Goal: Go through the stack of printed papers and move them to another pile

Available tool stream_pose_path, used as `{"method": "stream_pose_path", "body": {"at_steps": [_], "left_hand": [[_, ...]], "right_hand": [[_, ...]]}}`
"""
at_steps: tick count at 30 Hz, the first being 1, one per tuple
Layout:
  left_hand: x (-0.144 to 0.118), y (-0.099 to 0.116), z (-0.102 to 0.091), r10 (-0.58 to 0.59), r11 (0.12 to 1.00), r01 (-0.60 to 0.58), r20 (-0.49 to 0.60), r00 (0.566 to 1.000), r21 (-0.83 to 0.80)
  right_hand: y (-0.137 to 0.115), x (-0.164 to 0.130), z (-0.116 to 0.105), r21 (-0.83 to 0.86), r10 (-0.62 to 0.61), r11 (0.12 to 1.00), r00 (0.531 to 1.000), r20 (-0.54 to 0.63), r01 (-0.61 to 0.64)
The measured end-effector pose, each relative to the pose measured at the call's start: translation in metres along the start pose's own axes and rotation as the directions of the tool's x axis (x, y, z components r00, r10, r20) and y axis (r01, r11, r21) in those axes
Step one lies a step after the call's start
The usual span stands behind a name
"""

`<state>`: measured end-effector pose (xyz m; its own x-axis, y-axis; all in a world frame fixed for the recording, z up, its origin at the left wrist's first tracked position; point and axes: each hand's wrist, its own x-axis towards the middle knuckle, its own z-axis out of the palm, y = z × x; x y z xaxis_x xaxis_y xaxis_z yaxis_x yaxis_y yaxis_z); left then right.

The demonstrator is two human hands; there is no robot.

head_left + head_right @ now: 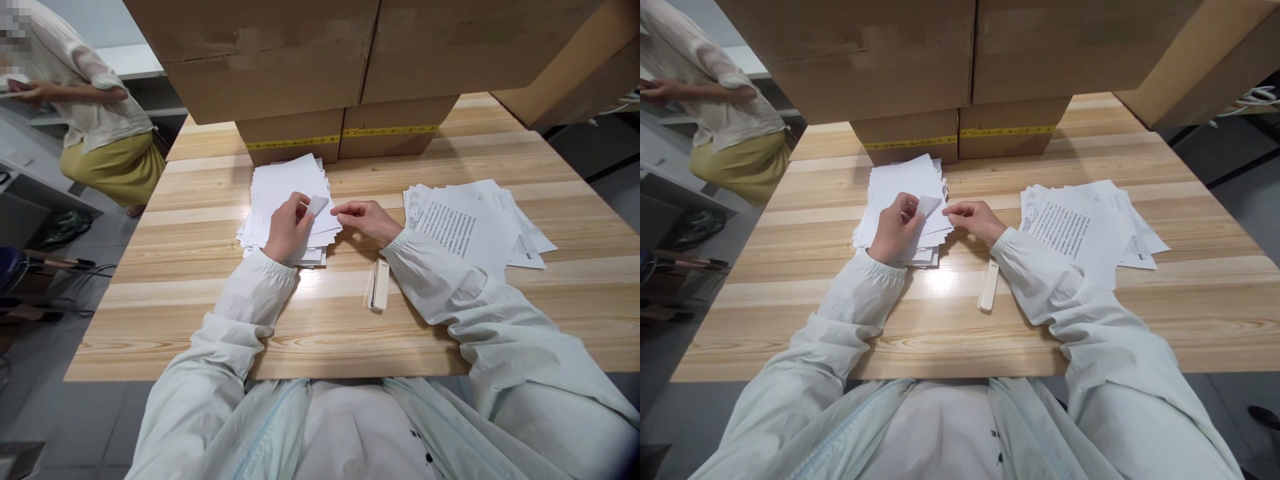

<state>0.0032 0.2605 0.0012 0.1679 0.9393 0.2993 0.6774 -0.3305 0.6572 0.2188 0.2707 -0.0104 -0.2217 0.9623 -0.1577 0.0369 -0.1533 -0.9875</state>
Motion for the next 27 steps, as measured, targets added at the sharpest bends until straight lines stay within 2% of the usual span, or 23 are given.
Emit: {"method": "stream_pose_path", "body": {"at_steps": [2,4,7,16,27], "left_hand": [[-0.0021,0.0009,0.0007,0.005,0.999,-0.006,-0.036,0.999,-0.049],[-0.0034,0.0011,0.0015,0.055,0.998,-0.057,-0.052,0.997,-0.031],[-0.0032,0.0002,0.0022,0.105,0.994,-0.105,-0.006,0.994,0.034],[-0.0027,0.0032,-0.0009,0.054,0.993,-0.064,0.105,0.993,0.097],[-0.0002,0.0013,0.0007,0.036,0.995,-0.048,0.122,0.992,0.093]], "right_hand": [[0.0028,0.0008,-0.0018,0.015,-0.016,1.0,1.0,0.015,0.015],[0.005,0.0017,-0.0028,0.03,-0.022,0.999,1.0,0.02,0.022],[0.0062,0.0024,-0.0031,0.056,-0.006,0.998,1.0,0.024,0.005],[0.0052,0.0001,-0.0047,0.077,0.019,0.997,0.998,0.057,-0.024],[0.0042,0.0015,-0.0004,0.083,0.009,0.996,1.0,0.022,-0.01]]}}
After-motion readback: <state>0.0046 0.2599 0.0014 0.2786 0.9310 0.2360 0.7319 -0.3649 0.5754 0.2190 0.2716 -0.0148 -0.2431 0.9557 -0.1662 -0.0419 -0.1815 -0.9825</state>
